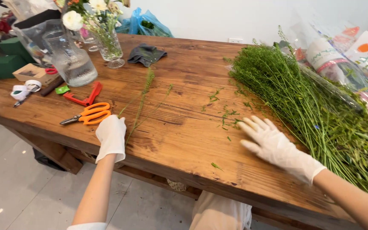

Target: The person strips leaves and small branches from long green herb stems by hand. They hold each stem and pull the foliage downward, discarding the debris onto the wooden table while setting the cleaned stems aside.

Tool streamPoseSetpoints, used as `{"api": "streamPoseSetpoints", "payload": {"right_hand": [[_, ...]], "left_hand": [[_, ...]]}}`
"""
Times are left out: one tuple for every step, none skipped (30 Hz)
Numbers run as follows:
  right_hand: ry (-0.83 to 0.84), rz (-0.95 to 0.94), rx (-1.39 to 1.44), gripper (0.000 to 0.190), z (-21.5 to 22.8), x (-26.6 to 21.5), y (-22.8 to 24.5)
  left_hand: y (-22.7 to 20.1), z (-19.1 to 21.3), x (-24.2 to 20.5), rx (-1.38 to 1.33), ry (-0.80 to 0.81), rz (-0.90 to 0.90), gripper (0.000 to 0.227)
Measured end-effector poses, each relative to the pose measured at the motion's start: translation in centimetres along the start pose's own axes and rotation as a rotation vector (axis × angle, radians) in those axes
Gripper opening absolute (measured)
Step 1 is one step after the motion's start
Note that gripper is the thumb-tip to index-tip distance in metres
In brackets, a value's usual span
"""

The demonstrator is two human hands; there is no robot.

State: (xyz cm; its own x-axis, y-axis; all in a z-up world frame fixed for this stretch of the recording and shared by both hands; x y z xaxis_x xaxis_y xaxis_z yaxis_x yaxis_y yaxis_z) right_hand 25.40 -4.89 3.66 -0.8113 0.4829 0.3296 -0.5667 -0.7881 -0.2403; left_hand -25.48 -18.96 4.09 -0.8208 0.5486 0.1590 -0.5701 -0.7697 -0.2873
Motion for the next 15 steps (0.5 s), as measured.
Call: {"api": "streamPoseSetpoints", "payload": {"right_hand": [[-0.002, 0.006, 0.000, 0.071, 2.3, 0.5, 2.6], [-0.069, 0.128, 0.157, 0.072, 4.9, 0.9, 5.5], [-0.138, 0.243, 0.314, 0.073, 7.4, 1.0, 8.5], [-0.139, 0.243, 0.316, 0.073, 6.7, 0.8, 9.9], [-0.163, 0.386, 0.404, 0.067, 6.2, 0.3, 11.7], [-0.187, 0.529, 0.491, 0.063, 5.6, -0.3, 13.5], [-0.190, 0.523, 0.488, 0.063, 5.0, -0.3, 13.1], [-0.175, 0.504, 0.469, 0.065, 4.3, -0.4, 12.6], [-0.159, 0.481, 0.447, 0.066, 3.6, -0.6, 11.9], [-0.159, 0.471, 0.441, 0.066, 2.7, -0.3, 10.4], [-0.152, 0.376, 0.270, 0.069, 1.7, -0.3, 8.6], [-0.143, 0.281, 0.100, 0.071, 0.7, -0.3, 6.7], [-0.138, 0.269, 0.094, 0.071, 0.6, -0.2, 5.3], [-0.122, 0.152, 0.106, 0.070, 0.5, -0.1, 3.6], [-0.110, 0.038, 0.114, 0.070, 0.4, 0.1, 1.8]], "left_hand": [[0.0, -0.2, 0.1, -0.001, -0.002, 0.006, 0.045], [-0.1, -0.5, 0.3, -0.020, -0.006, 0.008, 0.044], [-0.3, -0.7, 0.5, -0.036, -0.009, 0.004, 0.043], [-0.5, -0.3, -0.2, -0.035, -0.011, 0.004, 0.043], [-0.7, 0.0, -0.9, -0.067, 0.006, 0.024, 0.046], [-0.9, 0.3, -1.5, -0.098, 0.023, 0.045, 0.049], [-0.9, 0.5, -1.6, -0.099, 0.022, 0.038, 0.049], [-0.8, 0.9, -1.7, -0.055, -0.040, 0.039, 0.052], [-1.1, 1.1, -1.9, -0.015, -0.099, 0.036, 0.058], [-2.0, 2.1, -3.3, -0.018, -0.098, 0.025, 0.058], [-3.5, 3.6, -5.1, 0.079, -0.356, -0.156, 0.052], [-5.0, 5.0, -7.2, 0.173, -0.616, -0.335, 0.048], [-6.7, 4.3, -8.3, 0.165, -0.612, -0.347, 0.048], [-8.4, 3.4, -9.4, -0.160, -0.492, -0.439, 0.048], [-10.1, 2.7, -10.5, -0.485, -0.363, -0.518, 0.049]]}}
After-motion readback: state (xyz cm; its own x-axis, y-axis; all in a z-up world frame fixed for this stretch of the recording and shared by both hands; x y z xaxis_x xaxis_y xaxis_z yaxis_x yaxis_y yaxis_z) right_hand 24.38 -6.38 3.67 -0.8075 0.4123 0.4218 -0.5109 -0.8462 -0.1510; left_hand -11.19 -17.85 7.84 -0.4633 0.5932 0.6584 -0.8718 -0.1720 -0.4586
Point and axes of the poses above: each hand's wrist, its own x-axis towards the middle knuckle, its own z-axis out of the back of the hand, y = z × x, the point moved 3 cm from there along x, towards the middle knuckle, and after that the axes turned 8 degrees about -y, right-handed, at the moved point
